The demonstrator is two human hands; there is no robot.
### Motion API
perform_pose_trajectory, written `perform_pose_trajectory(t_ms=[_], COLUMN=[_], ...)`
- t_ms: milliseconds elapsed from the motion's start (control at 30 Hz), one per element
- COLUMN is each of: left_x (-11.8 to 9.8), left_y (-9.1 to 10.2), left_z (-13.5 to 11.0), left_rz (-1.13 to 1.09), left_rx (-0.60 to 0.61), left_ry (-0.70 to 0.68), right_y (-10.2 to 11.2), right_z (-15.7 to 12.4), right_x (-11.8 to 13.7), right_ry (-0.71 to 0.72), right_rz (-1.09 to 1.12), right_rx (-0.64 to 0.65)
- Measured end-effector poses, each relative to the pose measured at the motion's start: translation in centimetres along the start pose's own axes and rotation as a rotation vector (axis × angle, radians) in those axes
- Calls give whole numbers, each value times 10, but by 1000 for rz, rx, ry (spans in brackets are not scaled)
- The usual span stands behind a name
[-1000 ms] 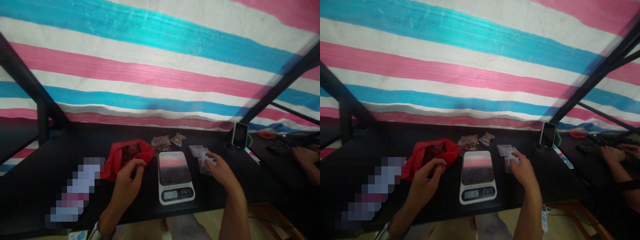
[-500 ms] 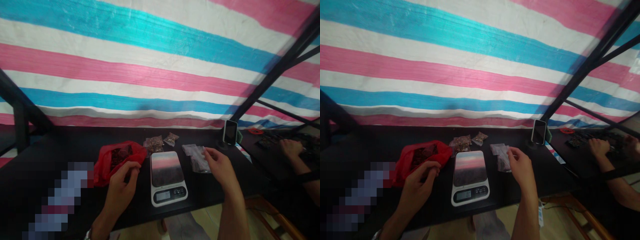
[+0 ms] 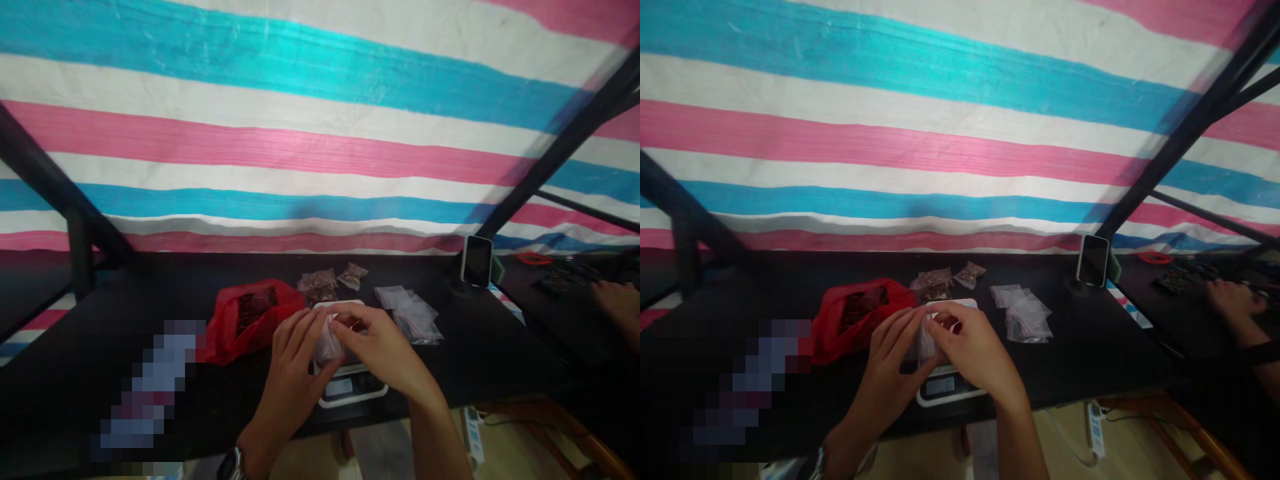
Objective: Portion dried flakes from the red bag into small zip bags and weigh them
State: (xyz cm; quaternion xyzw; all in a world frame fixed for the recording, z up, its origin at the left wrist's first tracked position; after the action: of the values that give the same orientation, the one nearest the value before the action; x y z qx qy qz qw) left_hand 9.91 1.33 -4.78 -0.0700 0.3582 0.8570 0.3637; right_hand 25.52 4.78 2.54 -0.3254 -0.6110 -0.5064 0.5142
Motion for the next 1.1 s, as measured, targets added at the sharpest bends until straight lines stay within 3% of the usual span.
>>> perform_pose_trajectory(t_ms=[167,500,833,967,1100], left_x=[11,7,13,19,31], left_y=[2,14,21,27,39], left_z=[1,3,3,1,-4], left_rz=[-63,-145,-293,-299,-256], left_rx=[26,176,193,112,-41], left_ry=[89,74,142,147,247], right_y=[-4,-12,-3,-4,-25], right_z=[1,-3,-5,3,26], right_x=[-5,-1,0,-2,-3], right_ry=[-15,4,14,32,112], right_rz=[-42,-213,-237,-220,-218], right_rx=[18,36,79,65,-91])
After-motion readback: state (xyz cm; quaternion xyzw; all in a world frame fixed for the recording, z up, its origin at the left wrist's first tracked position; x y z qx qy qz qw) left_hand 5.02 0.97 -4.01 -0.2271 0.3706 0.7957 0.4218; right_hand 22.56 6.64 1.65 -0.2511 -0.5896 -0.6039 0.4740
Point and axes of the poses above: each hand's wrist, its own z-axis towards the middle knuckle, its own y-axis out of the back of the hand, x = y × z, the point moved 3 cm from there along z, towards the middle knuckle, and after that the axes turned 1 degree about -x, right-handed, at the moved point
